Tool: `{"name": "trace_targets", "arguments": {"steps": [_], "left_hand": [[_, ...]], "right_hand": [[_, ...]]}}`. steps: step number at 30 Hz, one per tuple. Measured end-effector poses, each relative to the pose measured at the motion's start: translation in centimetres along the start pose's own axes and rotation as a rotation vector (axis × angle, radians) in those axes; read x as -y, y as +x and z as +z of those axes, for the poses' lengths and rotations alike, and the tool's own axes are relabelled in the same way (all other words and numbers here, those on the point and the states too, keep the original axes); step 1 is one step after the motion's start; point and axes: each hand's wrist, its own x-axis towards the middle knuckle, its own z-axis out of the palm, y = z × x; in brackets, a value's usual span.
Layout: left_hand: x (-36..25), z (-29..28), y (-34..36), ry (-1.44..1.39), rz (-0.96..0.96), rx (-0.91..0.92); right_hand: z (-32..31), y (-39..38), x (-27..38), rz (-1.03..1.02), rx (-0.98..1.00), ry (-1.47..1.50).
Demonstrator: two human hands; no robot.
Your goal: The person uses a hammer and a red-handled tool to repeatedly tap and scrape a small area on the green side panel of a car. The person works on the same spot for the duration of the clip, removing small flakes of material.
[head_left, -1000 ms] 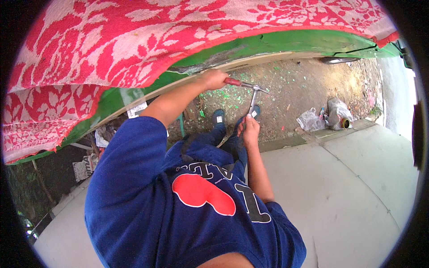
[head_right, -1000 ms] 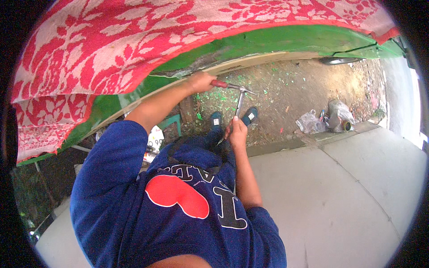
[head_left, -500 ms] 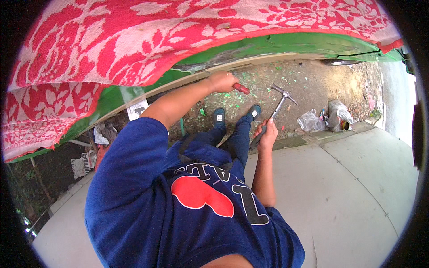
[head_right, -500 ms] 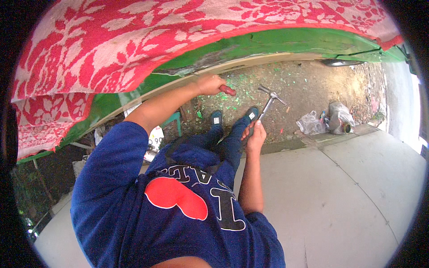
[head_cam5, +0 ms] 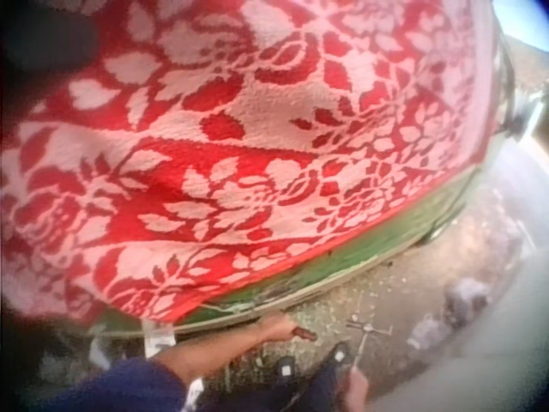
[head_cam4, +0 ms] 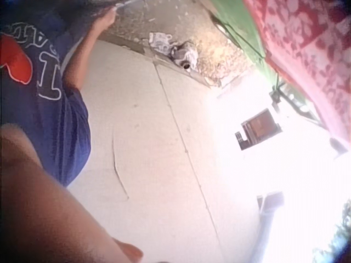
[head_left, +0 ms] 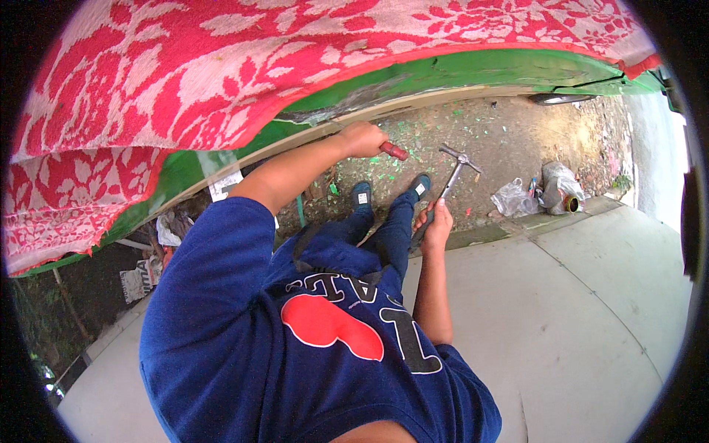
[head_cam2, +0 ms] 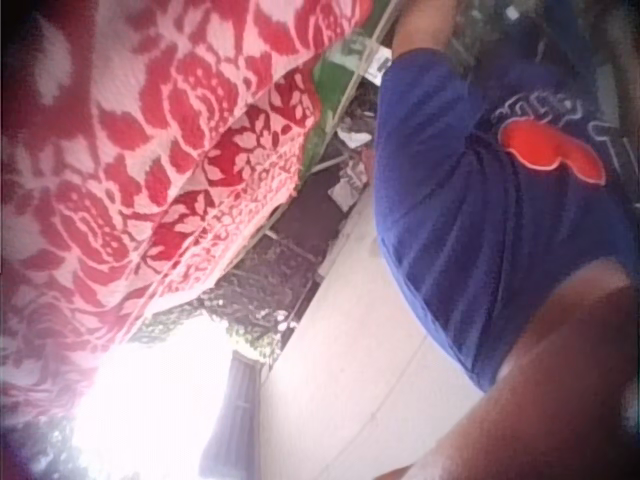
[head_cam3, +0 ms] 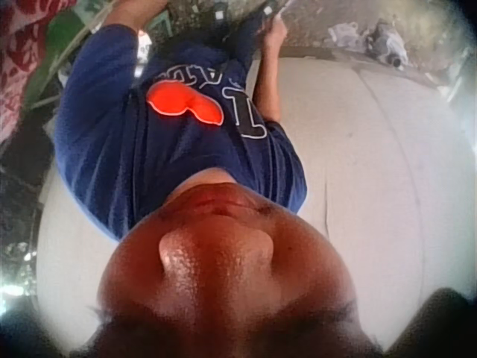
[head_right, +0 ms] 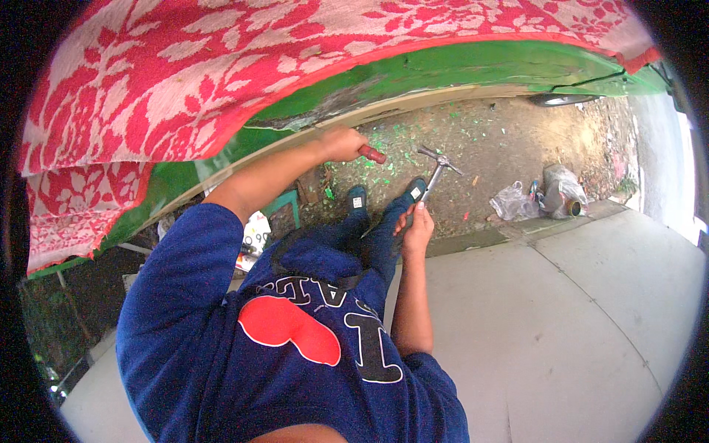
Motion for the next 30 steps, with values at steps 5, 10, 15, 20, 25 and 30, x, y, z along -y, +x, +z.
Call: {"name": "trace_targets", "arguments": {"steps": [5,10,15,20,25,30], "left_hand": [[-0.2,0.2,0.5,0.019,-0.034,0.042],[0.5,0.8,1.4,0.004,-0.066,0.027],[0.3,-0.2,1.6,-0.01,-0.106,-0.021],[-0.2,-0.9,1.0,-0.058,-0.116,0.001],[0.3,0.2,1.3,-0.015,-0.124,0.009],[0.3,0.1,1.4,-0.027,-0.096,0.003]], "right_hand": [[0.0,0.0,0.0,0.011,0.012,-0.066],[1.2,0.0,-0.4,0.019,-0.086,0.071],[2.0,0.3,-2.3,0.186,0.18,-0.233],[2.2,-0.7,-1.9,0.146,0.035,0.497],[1.2,0.2,-0.4,0.209,0.118,0.134],[2.4,0.0,-1.0,0.24,0.141,0.162]]}}
